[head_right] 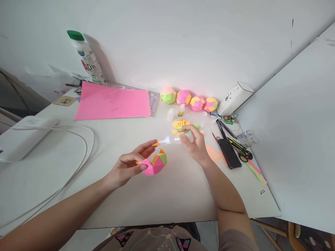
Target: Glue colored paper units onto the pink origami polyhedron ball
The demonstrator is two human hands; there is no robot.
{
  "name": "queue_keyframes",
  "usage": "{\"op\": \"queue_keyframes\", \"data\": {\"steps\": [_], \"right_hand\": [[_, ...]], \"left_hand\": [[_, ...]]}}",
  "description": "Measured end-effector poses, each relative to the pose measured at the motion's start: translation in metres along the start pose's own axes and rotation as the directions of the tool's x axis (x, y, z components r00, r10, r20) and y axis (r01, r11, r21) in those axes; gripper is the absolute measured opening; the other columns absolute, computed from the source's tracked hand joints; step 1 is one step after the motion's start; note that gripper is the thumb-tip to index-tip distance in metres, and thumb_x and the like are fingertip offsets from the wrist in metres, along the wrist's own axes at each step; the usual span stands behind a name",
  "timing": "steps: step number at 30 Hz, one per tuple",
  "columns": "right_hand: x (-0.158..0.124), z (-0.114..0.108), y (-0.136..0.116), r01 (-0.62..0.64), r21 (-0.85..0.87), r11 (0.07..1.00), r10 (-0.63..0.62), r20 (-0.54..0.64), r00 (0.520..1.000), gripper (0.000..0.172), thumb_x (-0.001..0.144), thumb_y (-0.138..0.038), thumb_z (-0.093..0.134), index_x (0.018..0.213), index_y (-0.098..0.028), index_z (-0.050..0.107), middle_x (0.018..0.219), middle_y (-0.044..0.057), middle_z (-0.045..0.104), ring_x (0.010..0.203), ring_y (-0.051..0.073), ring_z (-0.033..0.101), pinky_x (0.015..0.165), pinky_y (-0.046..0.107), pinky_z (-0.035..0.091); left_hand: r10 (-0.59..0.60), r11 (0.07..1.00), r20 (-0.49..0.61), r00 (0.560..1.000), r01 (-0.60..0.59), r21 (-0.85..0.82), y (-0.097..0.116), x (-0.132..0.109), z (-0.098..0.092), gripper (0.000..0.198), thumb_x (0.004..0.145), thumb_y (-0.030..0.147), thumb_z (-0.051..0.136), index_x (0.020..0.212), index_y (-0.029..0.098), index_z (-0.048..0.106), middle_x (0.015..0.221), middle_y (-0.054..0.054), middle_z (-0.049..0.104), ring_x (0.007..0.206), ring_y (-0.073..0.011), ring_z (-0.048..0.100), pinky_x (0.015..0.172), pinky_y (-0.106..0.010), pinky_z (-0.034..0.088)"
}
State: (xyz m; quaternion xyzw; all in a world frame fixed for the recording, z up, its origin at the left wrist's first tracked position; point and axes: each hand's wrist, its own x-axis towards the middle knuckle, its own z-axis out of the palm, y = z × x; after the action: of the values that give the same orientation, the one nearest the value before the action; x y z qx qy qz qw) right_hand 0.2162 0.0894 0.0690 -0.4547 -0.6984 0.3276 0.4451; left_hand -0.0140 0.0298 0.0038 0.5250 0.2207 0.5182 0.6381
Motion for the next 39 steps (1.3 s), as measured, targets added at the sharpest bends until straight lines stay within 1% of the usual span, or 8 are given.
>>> {"op": "queue_keyframes", "data": {"steps": [4, 14, 22, 26, 30, 33, 37, 39], "right_hand": [[-0.003, 0.001, -0.005, 0.169, -0.125, 0.978, -0.167, 0.023, 0.986, 0.015, 0.083, -0.035, 0.057, 0.089, -0.021, 0.058, 0.087, 0.004, 0.062, 0.085, 0.02, 0.058, 0.078, 0.033, 0.046], [-0.009, 0.001, -0.013, 0.228, -0.132, 0.965, -0.212, 0.121, 0.97, 0.01, 0.08, -0.027, 0.058, 0.089, -0.021, 0.057, 0.083, 0.004, 0.061, 0.075, 0.019, 0.058, 0.069, 0.033, 0.046], [0.007, 0.001, 0.024, -0.23, 0.155, 0.961, 0.235, -0.017, 0.972, 0.026, 0.081, -0.045, 0.059, 0.091, -0.021, 0.052, 0.078, -0.001, 0.055, 0.053, 0.01, 0.051, 0.054, 0.028, 0.045], [0.011, 0.018, 0.047, -0.264, -0.18, 0.948, 0.271, 0.013, 0.962, 0.035, 0.068, -0.044, 0.071, 0.081, -0.02, 0.049, 0.083, 0.001, 0.058, 0.069, 0.014, 0.056, 0.06, 0.029, 0.045], [0.004, 0.037, 0.058, -0.146, -0.552, 0.821, 0.243, 0.106, 0.964, 0.025, 0.072, -0.037, 0.066, 0.081, -0.02, 0.05, 0.083, 0.003, 0.061, 0.074, 0.018, 0.056, 0.062, 0.03, 0.041], [0.0, 0.042, 0.057, -0.036, -0.655, 0.755, 0.197, 0.174, 0.965, 0.016, 0.076, -0.03, 0.062, 0.08, -0.02, 0.051, 0.082, 0.005, 0.061, 0.079, 0.021, 0.056, 0.063, 0.031, 0.041], [-0.001, 0.036, 0.042, 0.071, -0.445, 0.893, 0.015, 0.186, 0.982, 0.014, 0.083, -0.03, 0.057, 0.074, -0.019, 0.057, 0.086, 0.008, 0.063, 0.093, 0.024, 0.056, 0.075, 0.036, 0.045], [-0.002, 0.032, 0.03, -0.062, -0.226, 0.972, 0.115, 0.233, 0.966, 0.024, 0.087, -0.037, 0.052, 0.075, -0.018, 0.061, 0.084, 0.007, 0.065, 0.086, 0.02, 0.059, 0.073, 0.034, 0.047]], "left_hand": [[-0.013, 1.0, -0.008, 1.0, 0.013, -0.006, 0.001, 0.001, 0.0, 0.011, 0.08, 0.015, 0.067, 0.076, 0.022, 0.073, 0.145, -0.001, 0.044, 0.138, -0.0271, 0.034, 0.118, -0.048, 0.02], [-0.04, 0.999, -0.027, 0.999, 0.04, -0.016, 0.002, 0.0, -0.001, 0.007, 0.079, 0.018, 0.069, 0.075, 0.022, 0.073, 0.145, -0.002, 0.045, 0.137, -0.0278, 0.035, 0.117, -0.049, 0.02], [-0.018, 1.0, -0.027, 0.999, 0.018, -0.012, 0.001, 0.0, 0.0, 0.01, 0.081, 0.016, 0.066, 0.075, 0.022, 0.072, 0.144, -0.002, 0.046, 0.137, -0.0271, 0.034, 0.117, -0.05, 0.022], [-0.013, 1.0, 0.006, 1.0, 0.013, -0.013, 0.001, 0.0, 0.0, 0.011, 0.081, 0.014, 0.065, 0.077, 0.022, 0.072, 0.143, -0.003, 0.046, 0.136, -0.0279, 0.036, 0.116, -0.05, 0.023], [-0.026, 0.999, 0.047, 0.999, 0.028, -0.032, 0.001, -0.002, -0.001, 0.011, 0.081, 0.014, 0.065, 0.08, 0.022, 0.073, 0.14, -0.005, 0.049, 0.131, -0.0292, 0.044, 0.112, -0.05, 0.03], [-0.042, 0.997, 0.087, 0.995, 0.047, -0.061, 0.001, -0.002, -0.001, 0.01, 0.08, 0.014, 0.066, 0.079, 0.022, 0.073, 0.137, -0.006, 0.051, 0.127, -0.0305, 0.048, 0.108, -0.05, 0.035], [-0.064, 0.989, 0.165, 0.984, 0.085, -0.121, 0.003, 0.0, 0.001, 0.009, 0.08, 0.015, 0.066, 0.079, 0.021, 0.073, 0.134, -0.008, 0.054, 0.124, -0.0327, 0.051, 0.103, -0.053, 0.039], [-0.087, 0.983, 0.195, 0.977, 0.116, -0.143, 0.004, 0.0, 0.001, 0.009, 0.08, 0.015, 0.066, 0.077, 0.02, 0.073, 0.132, -0.009, 0.056, 0.122, -0.0329, 0.052, 0.103, -0.053, 0.039]]}}
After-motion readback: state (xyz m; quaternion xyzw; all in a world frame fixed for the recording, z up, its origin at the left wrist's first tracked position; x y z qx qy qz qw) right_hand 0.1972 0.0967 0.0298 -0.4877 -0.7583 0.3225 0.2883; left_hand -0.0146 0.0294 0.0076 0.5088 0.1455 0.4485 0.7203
